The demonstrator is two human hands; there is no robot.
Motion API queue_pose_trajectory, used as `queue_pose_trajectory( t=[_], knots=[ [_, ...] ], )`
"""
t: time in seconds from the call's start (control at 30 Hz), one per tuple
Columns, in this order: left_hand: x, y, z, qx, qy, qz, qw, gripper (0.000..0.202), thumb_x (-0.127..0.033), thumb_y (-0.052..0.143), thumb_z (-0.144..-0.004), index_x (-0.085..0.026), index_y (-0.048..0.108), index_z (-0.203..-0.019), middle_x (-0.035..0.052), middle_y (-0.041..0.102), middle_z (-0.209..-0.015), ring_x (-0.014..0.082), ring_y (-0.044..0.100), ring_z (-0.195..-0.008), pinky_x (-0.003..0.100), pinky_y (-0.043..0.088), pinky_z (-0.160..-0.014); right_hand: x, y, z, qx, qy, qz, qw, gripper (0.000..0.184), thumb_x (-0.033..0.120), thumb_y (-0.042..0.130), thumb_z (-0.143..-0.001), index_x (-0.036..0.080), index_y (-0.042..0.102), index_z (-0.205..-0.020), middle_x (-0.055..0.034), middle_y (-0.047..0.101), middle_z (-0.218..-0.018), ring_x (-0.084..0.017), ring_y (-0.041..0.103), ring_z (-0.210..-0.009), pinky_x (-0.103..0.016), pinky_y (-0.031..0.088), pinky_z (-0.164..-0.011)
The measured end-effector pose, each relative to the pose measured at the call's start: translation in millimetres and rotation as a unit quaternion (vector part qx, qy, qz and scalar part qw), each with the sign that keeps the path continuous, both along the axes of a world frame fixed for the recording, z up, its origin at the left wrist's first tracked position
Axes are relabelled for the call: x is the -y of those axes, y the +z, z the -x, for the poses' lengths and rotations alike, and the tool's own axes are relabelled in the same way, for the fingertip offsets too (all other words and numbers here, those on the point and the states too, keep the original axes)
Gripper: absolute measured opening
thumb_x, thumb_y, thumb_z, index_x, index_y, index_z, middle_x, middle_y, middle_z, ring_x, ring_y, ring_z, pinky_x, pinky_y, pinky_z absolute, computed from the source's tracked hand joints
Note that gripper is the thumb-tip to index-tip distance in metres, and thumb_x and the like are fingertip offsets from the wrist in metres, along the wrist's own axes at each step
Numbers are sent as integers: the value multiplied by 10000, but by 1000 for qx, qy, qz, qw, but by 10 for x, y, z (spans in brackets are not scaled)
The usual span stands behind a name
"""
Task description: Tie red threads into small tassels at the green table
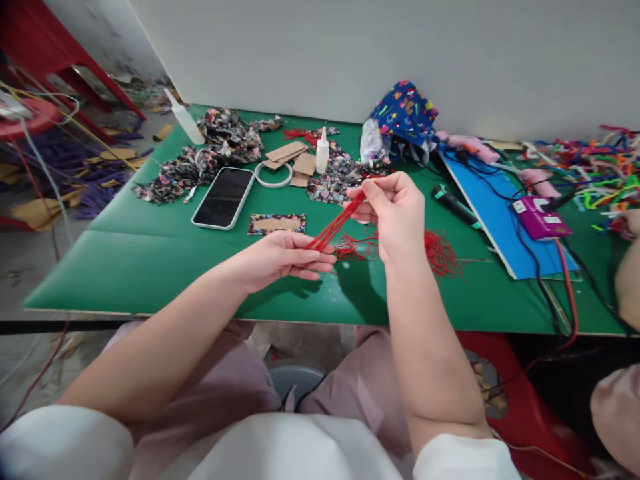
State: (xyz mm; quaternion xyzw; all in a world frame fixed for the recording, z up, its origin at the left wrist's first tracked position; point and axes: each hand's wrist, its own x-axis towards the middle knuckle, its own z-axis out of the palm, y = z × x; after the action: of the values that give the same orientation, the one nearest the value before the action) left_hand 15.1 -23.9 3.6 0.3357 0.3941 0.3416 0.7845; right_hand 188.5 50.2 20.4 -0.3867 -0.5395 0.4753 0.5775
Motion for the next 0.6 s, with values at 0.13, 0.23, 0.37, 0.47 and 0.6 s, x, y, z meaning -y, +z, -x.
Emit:
queue_pose_trajectory(
  t=[0.13, 0.23, 0.37, 0.47, 0.6],
  knots=[
    [1, -2, -2, -6, 3, 1, 1000, 202, -150, 676, -716, -132, 690, -916, 93, 714, -956, 148, 684, -814, 219, 547, -709, 2, 14, -15, 6, 3, -9, 1000, 221, 324, 661, -753, 216, 469, -749, 41, 691, -660, -128, 679, -585, -224, 548, -500],
    [2, -2, -1, -7, 4, 5, 1000, 202, -132, 672, -718, -138, 689, -919, 85, 716, -952, 147, 683, -823, 219, 546, -719, -1, 17, -24, 5, 2, -4, 1000, 222, 324, 662, -751, 218, 467, -752, 44, 692, -663, -128, 680, -583, -224, 549, -495],
    [-2, -13, -1, -7, 2, 6, 1000, 198, -118, 657, -730, -140, 686, -924, 78, 718, -934, 145, 683, -827, 221, 547, -728, -7, 25, -35, -1, -1, 5, 1000, 226, 314, 669, -745, 221, 462, -742, 56, 691, -649, -121, 671, -555, -216, 546, -482],
    [1, -26, -4, -9, 2, -1, 1000, 213, -124, 667, -722, -135, 680, -935, 82, 715, -940, 145, 682, -830, 220, 544, -729, -1, 39, -36, -1, 4, 6, 1000, 229, 311, 672, -742, 219, 462, -740, 53, 692, -649, -122, 672, -559, -218, 548, -485],
    [10, -34, -22, -20, -3, -39, 999, 315, -188, 716, -689, -146, 649, -994, 91, 704, -979, 159, 676, -853, 256, 533, -753, 36, 64, -13, 0, 14, 7, 1000, 229, 315, 668, -745, 222, 460, -747, 46, 696, -669, -133, 682, -599, -234, 556, -514]
  ],
)
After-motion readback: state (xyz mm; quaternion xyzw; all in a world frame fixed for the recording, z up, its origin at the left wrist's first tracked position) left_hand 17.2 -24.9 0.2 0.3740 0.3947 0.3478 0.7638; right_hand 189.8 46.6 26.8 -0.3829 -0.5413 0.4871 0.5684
